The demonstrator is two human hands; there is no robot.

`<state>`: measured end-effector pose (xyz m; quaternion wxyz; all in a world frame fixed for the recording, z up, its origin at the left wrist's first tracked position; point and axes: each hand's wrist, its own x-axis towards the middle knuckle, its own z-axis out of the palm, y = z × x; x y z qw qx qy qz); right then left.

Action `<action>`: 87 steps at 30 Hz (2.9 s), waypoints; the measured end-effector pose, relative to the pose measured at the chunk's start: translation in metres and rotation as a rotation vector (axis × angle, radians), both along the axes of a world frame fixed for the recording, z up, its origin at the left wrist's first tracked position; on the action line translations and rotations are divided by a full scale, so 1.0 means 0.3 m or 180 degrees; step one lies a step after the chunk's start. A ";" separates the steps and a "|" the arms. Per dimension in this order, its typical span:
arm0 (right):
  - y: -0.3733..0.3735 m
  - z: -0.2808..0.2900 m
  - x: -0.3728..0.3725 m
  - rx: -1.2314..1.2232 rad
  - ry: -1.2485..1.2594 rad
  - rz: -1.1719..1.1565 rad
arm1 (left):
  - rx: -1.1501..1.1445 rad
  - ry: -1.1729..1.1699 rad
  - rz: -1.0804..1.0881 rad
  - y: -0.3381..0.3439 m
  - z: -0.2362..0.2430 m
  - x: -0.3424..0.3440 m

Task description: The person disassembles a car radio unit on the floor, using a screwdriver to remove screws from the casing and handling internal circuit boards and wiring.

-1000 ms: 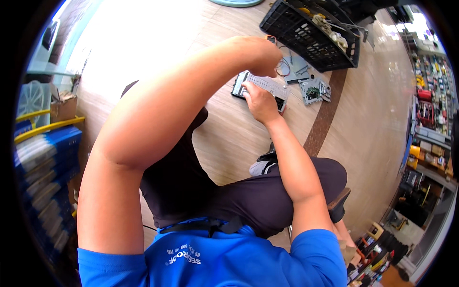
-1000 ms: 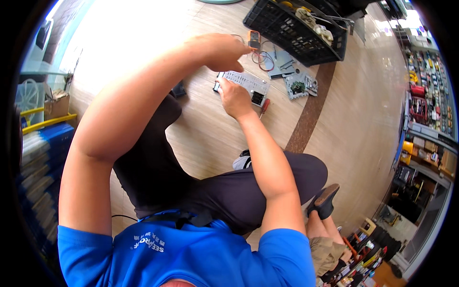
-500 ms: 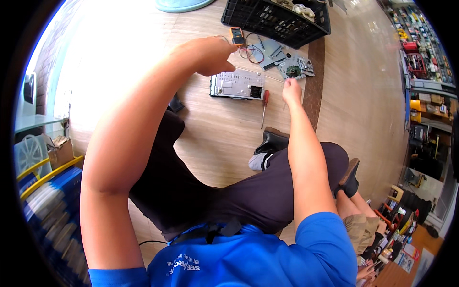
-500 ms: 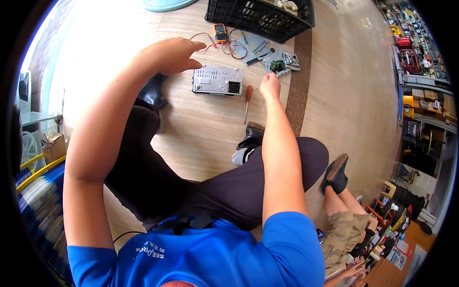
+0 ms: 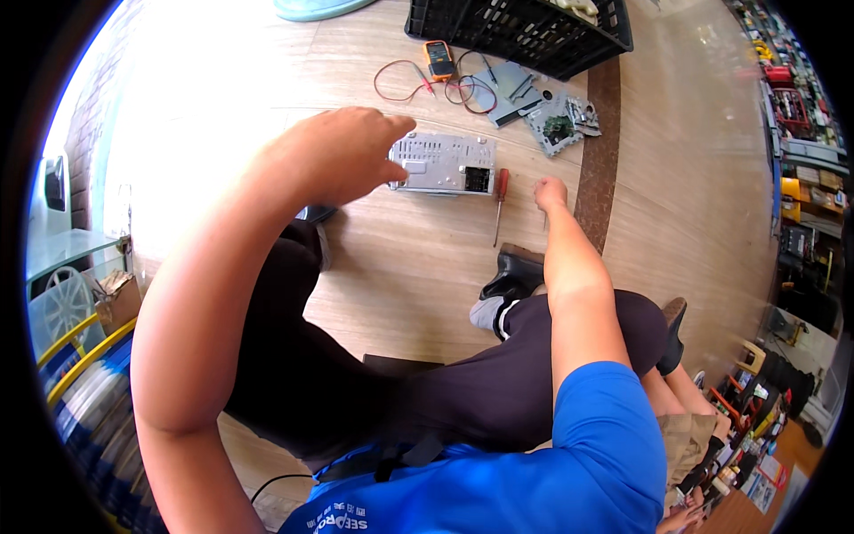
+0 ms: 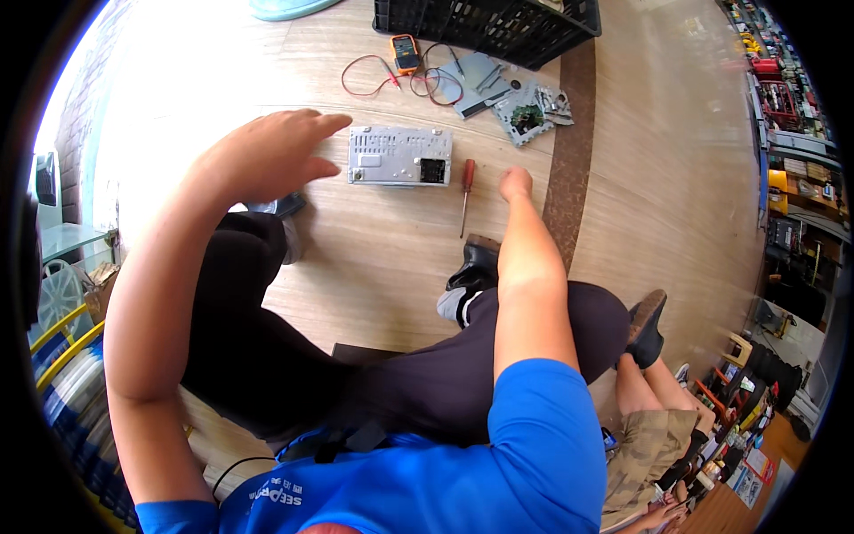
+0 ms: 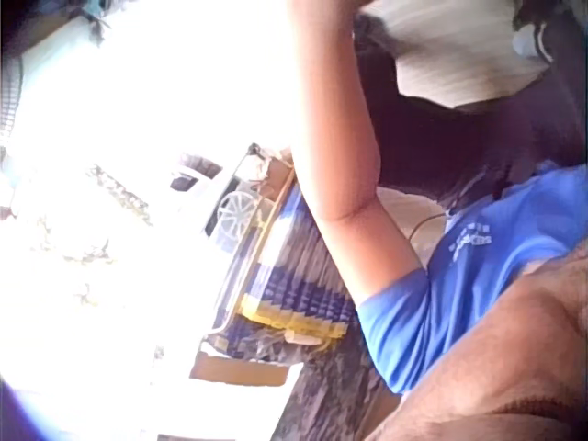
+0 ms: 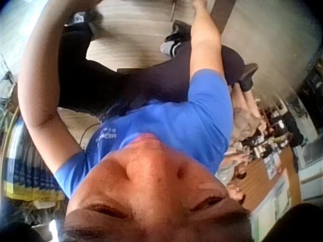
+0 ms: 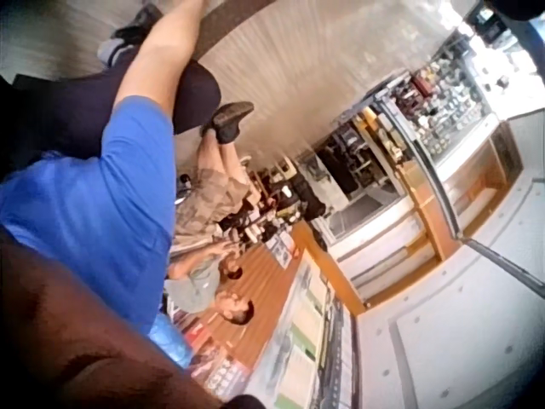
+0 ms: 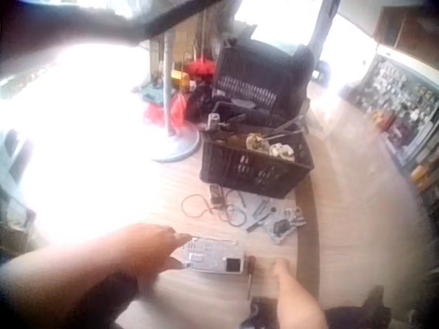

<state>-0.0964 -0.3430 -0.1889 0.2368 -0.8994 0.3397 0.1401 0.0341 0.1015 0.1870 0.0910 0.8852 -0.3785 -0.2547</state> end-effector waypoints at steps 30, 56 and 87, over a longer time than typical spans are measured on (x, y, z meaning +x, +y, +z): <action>0.063 -0.069 0.088 -0.0573 -0.0087 0.0106 | 0.0239 0.0197 -0.0234 -0.110 0.016 -0.038; 0.081 -0.169 0.101 -0.0120 -0.0474 -0.0384 | 0.0484 0.0263 -0.0090 -0.093 0.039 -0.040; 0.138 -0.041 0.107 -0.0344 -0.0022 -0.0298 | 0.0509 0.0353 -0.0197 -0.131 0.018 -0.024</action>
